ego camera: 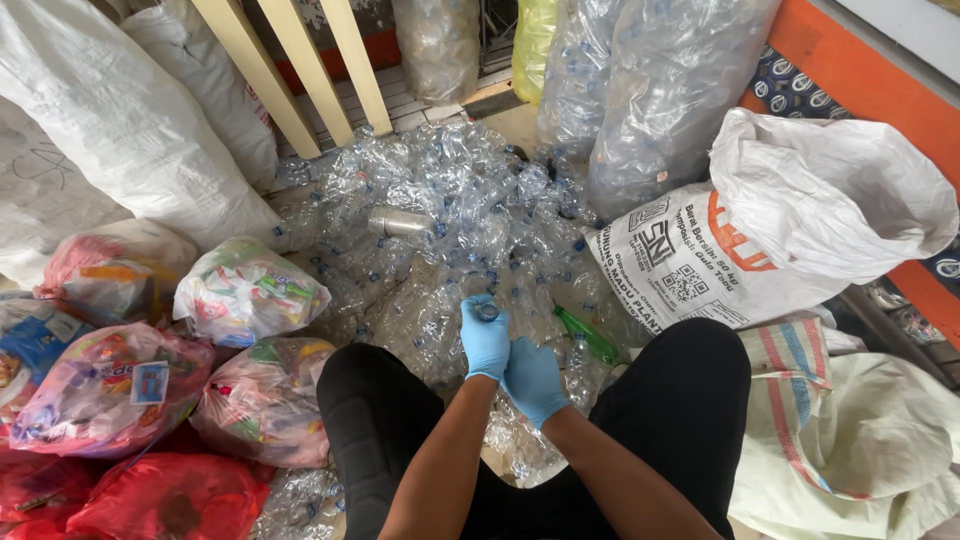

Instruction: The person sits on the floor surrounded by plastic waste and sorts through a pile of clear plastic bottles. They pick up individual bottles, crush them by hand, and place them into a large white sack to the right.

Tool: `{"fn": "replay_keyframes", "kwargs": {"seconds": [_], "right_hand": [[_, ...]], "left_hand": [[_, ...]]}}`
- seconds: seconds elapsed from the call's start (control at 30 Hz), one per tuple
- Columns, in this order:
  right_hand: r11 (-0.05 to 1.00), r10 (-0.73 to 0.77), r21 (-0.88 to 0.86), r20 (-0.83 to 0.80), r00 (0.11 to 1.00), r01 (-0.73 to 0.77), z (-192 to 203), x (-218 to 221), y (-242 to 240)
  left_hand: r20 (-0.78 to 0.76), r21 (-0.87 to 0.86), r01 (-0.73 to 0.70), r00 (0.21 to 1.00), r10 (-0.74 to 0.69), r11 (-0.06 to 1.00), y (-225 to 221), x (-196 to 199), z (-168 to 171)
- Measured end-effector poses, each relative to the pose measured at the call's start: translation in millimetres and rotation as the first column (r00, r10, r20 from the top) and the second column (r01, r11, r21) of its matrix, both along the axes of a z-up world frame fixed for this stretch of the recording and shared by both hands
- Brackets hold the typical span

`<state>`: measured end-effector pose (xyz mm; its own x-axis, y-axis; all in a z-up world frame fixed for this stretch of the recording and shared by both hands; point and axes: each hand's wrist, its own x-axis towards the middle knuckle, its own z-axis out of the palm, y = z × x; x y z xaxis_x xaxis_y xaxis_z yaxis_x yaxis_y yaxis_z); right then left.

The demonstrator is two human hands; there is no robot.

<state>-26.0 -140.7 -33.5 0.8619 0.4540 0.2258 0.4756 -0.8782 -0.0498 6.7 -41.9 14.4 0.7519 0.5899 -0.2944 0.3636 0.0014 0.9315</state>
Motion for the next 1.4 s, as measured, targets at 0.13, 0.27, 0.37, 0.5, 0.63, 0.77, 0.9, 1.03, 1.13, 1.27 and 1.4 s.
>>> {"fn": "replay_keyframes", "kwargs": {"seconds": [0.13, 0.27, 0.37, 0.5, 0.63, 0.77, 0.9, 1.03, 1.13, 1.27, 1.4], "right_hand": [[0.996, 0.055, -0.079, 0.066, 0.996, -0.05, -17.8, -0.2, -10.2], [0.996, 0.018, -0.087, 0.063, 0.998, -0.012, 6.4, -17.5, -8.0], [1.0, 0.01, 0.019, 0.042, 0.999, -0.011, 22.2, -29.2, -5.9], [0.88, -0.118, 0.394, -0.361, 0.925, 0.266, 11.6, -28.8, 7.6], [0.855, -0.043, 0.42, -0.525, 0.85, 0.303, 84.3, -45.8, 16.9], [0.831, -0.079, 0.437, -0.519, 0.851, 0.344, 33.4, -36.2, 8.4], [0.612, 0.128, 0.655, -0.635, 0.762, 0.443, 6.9, -28.7, -2.0], [-0.16, 0.788, 0.402, -0.498, 0.362, 0.901, 12.7, -19.5, -12.1], [0.136, 0.966, 0.26, -0.251, -0.069, 0.956, 7.1, -10.5, -31.7], [0.18, 0.981, 0.311, -0.13, -0.146, 0.933, -21.3, -12.7, -32.1], [0.182, 0.963, 0.4, -0.259, -0.08, 0.898, 9.1, -12.4, -32.0]], "left_hand": [[0.036, -0.04, -0.072, 0.997, 0.073, 0.997, -14.8, -7.5, 2.3], [0.021, -0.061, -0.066, 0.998, 0.067, 0.996, -17.4, -7.9, -4.1], [0.006, -0.072, -0.035, 0.999, 0.036, 0.997, -15.6, -4.9, -7.3], [0.007, -0.049, 0.017, 1.0, -0.017, 0.999, -13.2, -5.9, -15.3], [0.03, -0.079, 0.011, 1.0, -0.009, 0.997, -12.9, -15.0, -8.1], [0.016, -0.122, -0.012, 1.0, 0.014, 0.992, -2.5, -18.3, -17.5], [0.331, -0.361, 0.215, 0.939, -0.091, 0.908, 21.0, -22.0, -17.2], [0.477, -0.469, 0.536, 0.823, -0.309, 0.702, 56.2, -24.0, 22.4], [0.572, -0.595, 0.688, 0.726, -0.381, 0.416, 66.5, -29.0, 42.9], [0.7, -0.581, 0.802, 0.579, -0.418, 0.138, 71.8, -21.8, 30.2], [0.519, -0.642, 0.661, 0.747, -0.414, 0.388, 69.9, -2.6, -7.8]]}}
